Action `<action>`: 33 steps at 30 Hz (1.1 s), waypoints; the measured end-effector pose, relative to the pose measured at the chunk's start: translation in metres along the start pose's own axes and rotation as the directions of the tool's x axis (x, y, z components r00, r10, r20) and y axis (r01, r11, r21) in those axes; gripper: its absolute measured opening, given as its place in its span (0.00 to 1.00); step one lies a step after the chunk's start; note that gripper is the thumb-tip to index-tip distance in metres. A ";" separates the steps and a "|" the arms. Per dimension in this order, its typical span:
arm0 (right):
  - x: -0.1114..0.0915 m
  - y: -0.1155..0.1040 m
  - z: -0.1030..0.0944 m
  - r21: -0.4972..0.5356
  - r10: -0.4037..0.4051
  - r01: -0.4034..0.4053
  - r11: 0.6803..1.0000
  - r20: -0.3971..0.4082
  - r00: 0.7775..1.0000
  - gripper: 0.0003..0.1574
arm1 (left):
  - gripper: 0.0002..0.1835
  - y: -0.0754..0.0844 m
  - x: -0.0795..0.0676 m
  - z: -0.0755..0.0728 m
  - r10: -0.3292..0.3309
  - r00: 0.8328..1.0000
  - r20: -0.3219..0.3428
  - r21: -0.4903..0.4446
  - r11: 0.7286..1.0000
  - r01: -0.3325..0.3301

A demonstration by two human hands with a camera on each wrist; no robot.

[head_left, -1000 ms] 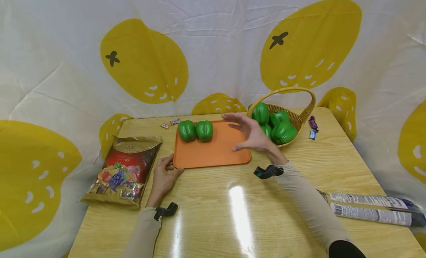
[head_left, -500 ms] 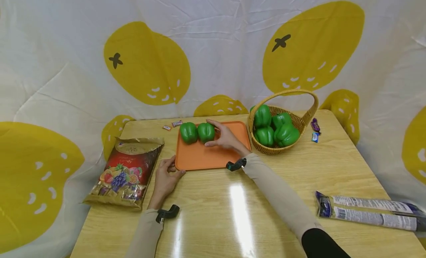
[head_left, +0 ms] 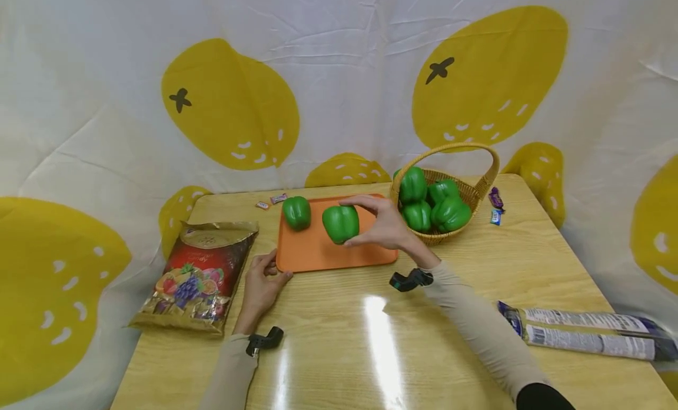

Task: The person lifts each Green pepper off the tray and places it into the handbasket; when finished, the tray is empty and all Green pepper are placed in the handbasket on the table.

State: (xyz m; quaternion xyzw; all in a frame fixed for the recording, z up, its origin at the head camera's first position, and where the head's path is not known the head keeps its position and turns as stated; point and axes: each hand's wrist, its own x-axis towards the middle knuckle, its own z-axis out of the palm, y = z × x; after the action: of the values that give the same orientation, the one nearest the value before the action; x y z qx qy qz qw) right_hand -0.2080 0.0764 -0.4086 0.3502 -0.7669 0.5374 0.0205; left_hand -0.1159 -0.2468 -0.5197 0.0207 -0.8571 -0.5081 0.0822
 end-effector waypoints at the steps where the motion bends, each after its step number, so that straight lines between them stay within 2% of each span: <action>1: -0.005 -0.015 -0.010 0.029 -0.032 0.032 0.999 0.000 0.999 0.51 | 0.38 0.000 0.000 -0.001 -0.002 1.000 -0.003 -0.001 1.000 0.002; 4: -0.017 -0.048 -0.047 0.095 -0.120 0.121 0.988 -0.020 0.993 0.52 | 0.39 -0.002 -0.001 -0.003 -0.006 1.000 -0.008 -0.003 1.000 0.006; 6: -0.024 -0.063 -0.074 0.121 -0.132 0.136 0.983 -0.039 0.990 0.53 | 0.38 -0.002 -0.001 -0.005 -0.010 1.000 -0.011 -0.002 1.000 0.010; 10: -0.035 -0.046 -0.128 0.201 -0.149 0.168 0.965 -0.110 0.983 0.54 | 0.39 -0.004 -0.002 -0.007 -0.012 1.000 -0.022 0.004 1.000 0.012; 13: -0.042 -0.024 -0.159 0.253 -0.107 0.147 0.956 -0.164 0.981 0.52 | 0.39 -0.005 -0.002 -0.008 -0.010 1.000 -0.024 0.012 1.000 0.010; 15: -0.048 -0.010 -0.172 0.267 -0.059 0.109 0.957 -0.187 0.981 0.51 | 0.40 -0.006 -0.002 -0.007 -0.007 1.000 -0.024 0.014 1.000 0.008; 18: -0.055 0.007 -0.183 0.275 0.013 0.046 0.960 -0.209 0.978 0.50 | 0.40 -0.007 -0.002 -0.006 -0.007 1.000 -0.021 0.019 1.000 0.008; 24: -0.062 0.034 -0.188 0.295 0.112 -0.042 0.954 -0.227 0.967 0.49 | 0.40 -0.006 -0.002 -0.004 -0.013 1.000 -0.017 0.013 1.000 0.013; 33: -0.062 0.055 -0.195 0.251 0.231 -0.164 0.954 -0.264 0.937 0.47 | 0.40 -0.003 0.000 0.002 -0.012 1.000 -0.009 0.004 1.000 0.012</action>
State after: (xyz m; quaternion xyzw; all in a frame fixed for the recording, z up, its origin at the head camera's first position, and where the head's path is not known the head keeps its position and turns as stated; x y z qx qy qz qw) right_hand -0.2595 0.2816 -0.3965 0.1883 -0.7211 0.6657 0.0386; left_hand -0.1166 -0.2468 -0.5233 0.0281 -0.8575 -0.5069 0.0831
